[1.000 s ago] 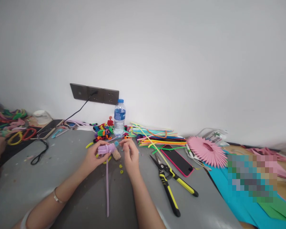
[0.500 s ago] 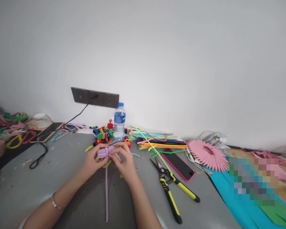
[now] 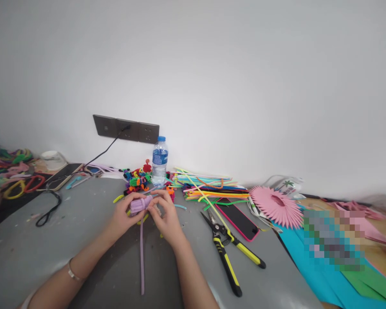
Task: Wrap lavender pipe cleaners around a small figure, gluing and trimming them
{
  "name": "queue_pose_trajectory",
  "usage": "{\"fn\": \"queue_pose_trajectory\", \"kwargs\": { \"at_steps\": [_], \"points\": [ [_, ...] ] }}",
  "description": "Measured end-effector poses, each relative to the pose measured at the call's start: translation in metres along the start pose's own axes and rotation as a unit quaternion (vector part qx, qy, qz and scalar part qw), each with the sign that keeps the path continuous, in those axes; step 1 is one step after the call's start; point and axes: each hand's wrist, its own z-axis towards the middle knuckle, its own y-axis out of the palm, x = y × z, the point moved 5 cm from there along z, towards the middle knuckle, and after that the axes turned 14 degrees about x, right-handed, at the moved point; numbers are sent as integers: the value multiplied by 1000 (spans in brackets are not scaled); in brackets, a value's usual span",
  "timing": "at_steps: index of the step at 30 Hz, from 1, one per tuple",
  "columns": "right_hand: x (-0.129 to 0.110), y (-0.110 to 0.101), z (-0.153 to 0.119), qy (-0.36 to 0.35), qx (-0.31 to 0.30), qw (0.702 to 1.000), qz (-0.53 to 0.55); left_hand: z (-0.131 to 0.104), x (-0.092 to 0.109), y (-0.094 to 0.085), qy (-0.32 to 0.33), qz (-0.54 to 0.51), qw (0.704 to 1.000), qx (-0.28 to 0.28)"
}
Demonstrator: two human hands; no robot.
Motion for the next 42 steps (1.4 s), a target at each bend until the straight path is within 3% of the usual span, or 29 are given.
{"fn": "queue_pose_trajectory", "kwargs": {
  "at_steps": [9, 20, 28, 36, 42],
  "points": [
    [2, 0, 0, 0, -4, 1000, -22, 0, 3, 0, 49, 20, 999, -4],
    [7, -1, -2, -5, -5, 999, -39, -2, 1, 2, 38, 23, 999, -7],
    [9, -1, -1, -12, 25, 999, -28, -3, -6, 0, -3, 2, 1000, 18],
    [7, -12, 1, -24, 101, 995, 14, -2, -7, 1, -94, -62, 993, 18],
    [9, -12, 3, -5, 108, 994, 15, -5, -14, 4, -144, -117, 983, 13]
  ]
}}
